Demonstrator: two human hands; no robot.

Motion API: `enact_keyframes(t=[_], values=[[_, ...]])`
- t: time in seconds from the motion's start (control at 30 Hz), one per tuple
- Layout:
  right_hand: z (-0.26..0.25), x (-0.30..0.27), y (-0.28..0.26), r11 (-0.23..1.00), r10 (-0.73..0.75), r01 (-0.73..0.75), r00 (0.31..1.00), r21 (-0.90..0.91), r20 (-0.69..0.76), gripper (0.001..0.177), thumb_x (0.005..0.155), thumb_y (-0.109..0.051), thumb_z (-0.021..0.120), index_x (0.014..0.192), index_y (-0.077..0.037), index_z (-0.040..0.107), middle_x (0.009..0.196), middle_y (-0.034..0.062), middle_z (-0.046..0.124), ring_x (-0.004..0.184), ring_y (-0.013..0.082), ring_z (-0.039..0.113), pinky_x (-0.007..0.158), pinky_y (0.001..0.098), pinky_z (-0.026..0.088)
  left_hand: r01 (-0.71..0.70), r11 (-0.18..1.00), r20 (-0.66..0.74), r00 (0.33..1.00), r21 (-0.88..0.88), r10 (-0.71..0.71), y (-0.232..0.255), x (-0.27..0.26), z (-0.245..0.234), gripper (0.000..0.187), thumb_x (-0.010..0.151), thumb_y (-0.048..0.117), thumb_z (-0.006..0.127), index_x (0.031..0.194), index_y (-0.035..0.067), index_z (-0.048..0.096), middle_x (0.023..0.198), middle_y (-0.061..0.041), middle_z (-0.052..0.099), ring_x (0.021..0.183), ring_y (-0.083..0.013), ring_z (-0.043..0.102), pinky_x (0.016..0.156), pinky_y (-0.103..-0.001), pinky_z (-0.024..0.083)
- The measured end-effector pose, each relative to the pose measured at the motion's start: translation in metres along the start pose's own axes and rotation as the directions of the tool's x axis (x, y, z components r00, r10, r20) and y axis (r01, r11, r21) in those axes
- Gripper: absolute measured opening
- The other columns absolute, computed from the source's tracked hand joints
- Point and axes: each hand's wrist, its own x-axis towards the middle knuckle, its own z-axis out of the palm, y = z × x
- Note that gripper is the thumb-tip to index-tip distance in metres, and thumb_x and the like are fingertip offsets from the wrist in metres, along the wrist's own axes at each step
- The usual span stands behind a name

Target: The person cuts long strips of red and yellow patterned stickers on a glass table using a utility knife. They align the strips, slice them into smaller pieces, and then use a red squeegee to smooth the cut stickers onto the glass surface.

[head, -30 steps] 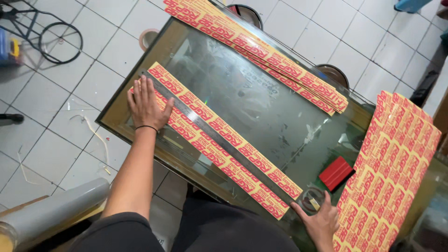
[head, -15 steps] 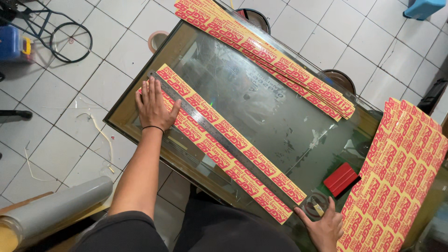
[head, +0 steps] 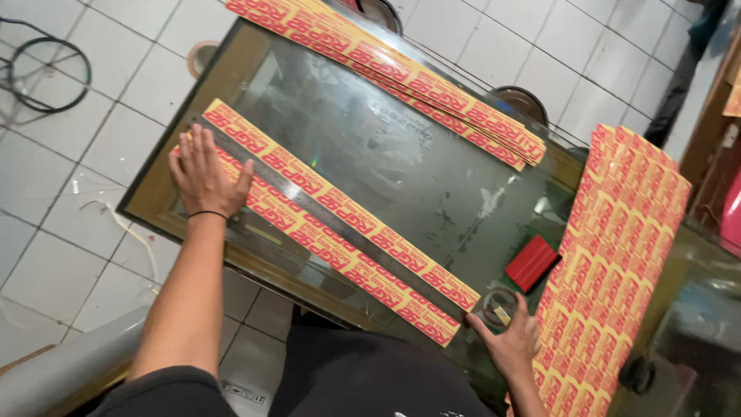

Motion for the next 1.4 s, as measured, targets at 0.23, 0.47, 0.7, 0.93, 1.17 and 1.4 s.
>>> enact_keyframes(t=[0.23, 0.47, 0.7, 0.93, 1.17, 1.4], values=[[0.007, 0.003, 0.011, 0.996, -0.049, 0.046, 0.998, -0.073, -0.032, 0.122, 0.057, -0.081, 0.077, 0.158, -0.029, 0.032, 0.125, 0.0148, 0.049, 0.124, 0.0356, 0.047, 0.103, 0.0513, 0.038, -0.119, 0.993, -0.062, 0.991, -0.020, 0.117, 0.002, -0.003, -0.005, 0.091, 0.102, 0.055, 0.055, 0.154, -0.019, 0.046, 0.159, -0.038, 0.042, 0.144, -0.0555, 0.036, 0.111, -0.069, 0.023], [0.006, 0.001, 0.011, 0.997, -0.052, 0.052, 0.999, -0.058, 0.001, 0.121, 0.060, -0.081, 0.076, 0.160, -0.029, 0.029, 0.124, 0.0120, 0.047, 0.122, 0.0318, 0.048, 0.103, 0.0472, 0.037, -0.175, 0.983, -0.078, 0.982, -0.049, 0.171, 0.004, -0.004, -0.010, 0.084, 0.108, 0.048, 0.056, 0.151, -0.024, 0.044, 0.156, -0.044, 0.043, 0.138, -0.0645, 0.038, 0.107, -0.072, 0.023], [0.004, 0.000, 0.008, 0.997, -0.043, 0.044, 0.999, -0.064, 0.025, 0.119, 0.062, -0.082, 0.073, 0.160, -0.030, 0.027, 0.123, 0.0111, 0.046, 0.119, 0.0303, 0.047, 0.101, 0.0447, 0.037, -0.172, 0.984, -0.075, 0.983, -0.044, 0.168, 0.006, -0.003, -0.014, 0.086, 0.109, 0.050, 0.053, 0.151, -0.024, 0.044, 0.156, -0.043, 0.043, 0.138, -0.0633, 0.037, 0.106, -0.072, 0.023], [0.001, -0.002, 0.003, 0.996, -0.055, 0.056, 0.998, -0.063, 0.021, 0.120, 0.060, -0.081, 0.074, 0.158, -0.029, 0.029, 0.129, 0.0155, 0.048, 0.126, 0.0338, 0.045, 0.104, 0.0505, 0.036, -0.117, 0.993, -0.075, 0.990, 0.001, 0.117, -0.001, -0.005, -0.005, 0.089, 0.106, 0.054, 0.053, 0.153, -0.021, 0.044, 0.158, -0.042, 0.041, 0.142, -0.0596, 0.036, 0.110, -0.069, 0.022], [0.004, -0.002, 0.001, 0.997, -0.019, 0.017, 1.000, -0.075, -0.018, 0.123, 0.055, -0.079, 0.076, 0.159, -0.030, 0.032, 0.130, 0.0198, 0.051, 0.130, 0.0410, 0.048, 0.110, 0.0557, 0.035, -0.012, 1.000, -0.019, 1.000, 0.003, 0.012, -0.002, -0.002, 0.000, 0.093, 0.100, 0.062, 0.047, 0.158, -0.011, 0.039, 0.165, -0.030, 0.035, 0.150, -0.0478, 0.031, 0.117, -0.065, 0.019], [-0.009, -0.011, -0.016, 0.998, 0.048, -0.048, 0.999, -0.041, 0.000, 0.127, 0.053, -0.074, 0.079, 0.161, -0.026, 0.033, 0.140, 0.0274, 0.048, 0.139, 0.0455, 0.042, 0.111, 0.0601, 0.032, 0.040, 0.999, 0.017, 0.999, 0.027, -0.040, -0.004, -0.002, 0.007, 0.095, 0.098, 0.068, 0.040, 0.160, -0.003, 0.034, 0.168, -0.022, 0.031, 0.155, -0.0391, 0.025, 0.122, -0.059, 0.017]])
